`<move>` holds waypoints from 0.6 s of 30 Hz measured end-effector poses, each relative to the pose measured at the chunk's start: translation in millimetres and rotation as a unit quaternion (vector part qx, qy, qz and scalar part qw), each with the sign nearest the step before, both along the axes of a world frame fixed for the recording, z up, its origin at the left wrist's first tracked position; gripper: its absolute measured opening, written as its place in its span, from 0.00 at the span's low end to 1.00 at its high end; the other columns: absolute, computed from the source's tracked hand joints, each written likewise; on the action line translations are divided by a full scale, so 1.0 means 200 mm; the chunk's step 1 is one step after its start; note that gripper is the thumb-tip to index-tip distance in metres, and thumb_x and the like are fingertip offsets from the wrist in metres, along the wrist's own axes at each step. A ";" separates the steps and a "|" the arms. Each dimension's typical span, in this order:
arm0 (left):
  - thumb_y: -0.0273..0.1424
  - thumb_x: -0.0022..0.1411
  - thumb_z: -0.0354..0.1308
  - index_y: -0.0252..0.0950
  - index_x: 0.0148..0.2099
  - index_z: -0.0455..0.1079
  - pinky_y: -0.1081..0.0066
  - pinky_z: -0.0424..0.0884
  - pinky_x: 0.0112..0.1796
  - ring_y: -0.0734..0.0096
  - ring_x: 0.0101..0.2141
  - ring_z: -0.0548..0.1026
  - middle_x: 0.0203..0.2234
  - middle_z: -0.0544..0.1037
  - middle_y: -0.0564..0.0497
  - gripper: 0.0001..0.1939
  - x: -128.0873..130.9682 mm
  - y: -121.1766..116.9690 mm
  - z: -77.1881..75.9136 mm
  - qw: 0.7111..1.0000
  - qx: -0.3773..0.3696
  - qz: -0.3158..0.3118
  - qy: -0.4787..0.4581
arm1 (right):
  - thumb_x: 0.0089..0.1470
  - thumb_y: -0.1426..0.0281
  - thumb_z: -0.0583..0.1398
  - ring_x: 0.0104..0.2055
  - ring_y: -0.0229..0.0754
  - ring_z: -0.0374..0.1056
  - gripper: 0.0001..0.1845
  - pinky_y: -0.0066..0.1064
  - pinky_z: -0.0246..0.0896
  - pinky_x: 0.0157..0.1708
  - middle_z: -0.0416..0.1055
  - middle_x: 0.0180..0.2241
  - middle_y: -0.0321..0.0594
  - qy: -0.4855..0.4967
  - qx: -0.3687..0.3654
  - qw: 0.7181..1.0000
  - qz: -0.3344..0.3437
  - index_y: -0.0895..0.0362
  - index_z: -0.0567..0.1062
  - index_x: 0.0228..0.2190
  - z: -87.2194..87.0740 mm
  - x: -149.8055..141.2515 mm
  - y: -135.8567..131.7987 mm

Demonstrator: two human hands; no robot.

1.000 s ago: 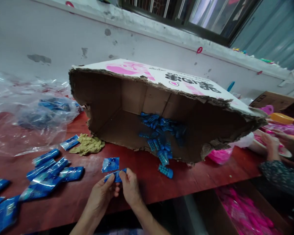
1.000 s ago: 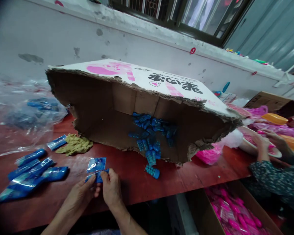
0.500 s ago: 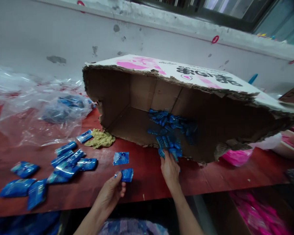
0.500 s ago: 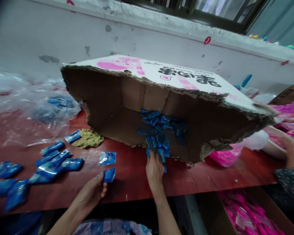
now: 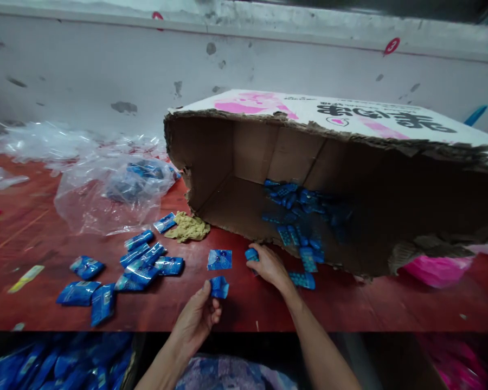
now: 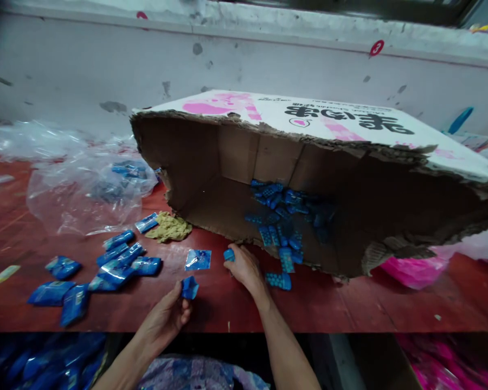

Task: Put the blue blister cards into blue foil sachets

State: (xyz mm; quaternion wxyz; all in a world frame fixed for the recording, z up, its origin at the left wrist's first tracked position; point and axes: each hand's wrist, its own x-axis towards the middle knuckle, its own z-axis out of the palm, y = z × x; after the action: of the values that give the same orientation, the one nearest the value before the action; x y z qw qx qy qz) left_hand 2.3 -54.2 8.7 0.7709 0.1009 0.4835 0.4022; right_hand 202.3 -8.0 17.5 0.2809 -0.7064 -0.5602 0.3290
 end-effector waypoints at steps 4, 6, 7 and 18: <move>0.38 0.47 0.63 0.34 0.27 0.65 0.80 0.63 0.14 0.78 0.14 0.68 0.12 0.71 0.54 0.14 0.00 0.01 -0.02 1.000 0.022 0.011 0.010 | 0.46 0.64 0.54 0.18 0.34 0.62 0.12 0.27 0.61 0.19 0.64 0.23 0.29 0.161 -0.022 0.987 -0.010 0.55 0.63 0.35 -0.02 -0.03 -0.06; 0.39 0.44 0.64 0.34 0.27 0.64 0.80 0.63 0.14 0.77 0.14 0.68 0.12 0.71 0.55 0.16 0.01 0.02 -0.03 0.999 0.040 0.019 0.022 | 0.48 0.60 0.52 0.15 0.31 0.58 0.13 0.26 0.61 0.13 0.61 0.22 0.27 0.234 -0.031 0.972 -0.016 0.54 0.59 0.34 -0.01 -0.07 -0.12; 0.39 0.42 0.65 0.34 0.27 0.64 0.80 0.63 0.14 0.77 0.14 0.68 0.12 0.71 0.55 0.16 0.01 0.02 -0.03 0.998 0.050 0.020 0.028 | 0.48 0.59 0.51 0.15 0.31 0.58 0.13 0.25 0.61 0.12 0.60 0.21 0.26 0.260 -0.034 0.965 -0.018 0.54 0.57 0.33 0.00 -0.10 -0.15; 0.41 0.40 0.64 0.34 0.25 0.65 0.77 0.65 0.16 0.76 0.14 0.68 0.11 0.72 0.55 0.17 0.00 0.01 -0.06 0.986 0.133 0.026 0.094 | 0.45 0.65 0.61 0.18 0.31 0.65 0.21 0.23 0.66 0.14 0.66 0.25 0.30 0.519 -0.026 0.849 -0.098 0.55 0.63 0.41 0.03 -0.19 -0.23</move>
State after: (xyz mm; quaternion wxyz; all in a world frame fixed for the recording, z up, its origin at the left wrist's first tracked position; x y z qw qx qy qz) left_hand 3.2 -52.1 -4.1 0.6907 0.2270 0.4991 0.4715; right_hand 164.6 -54.2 23.8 0.5431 -0.4910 -0.2524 0.6326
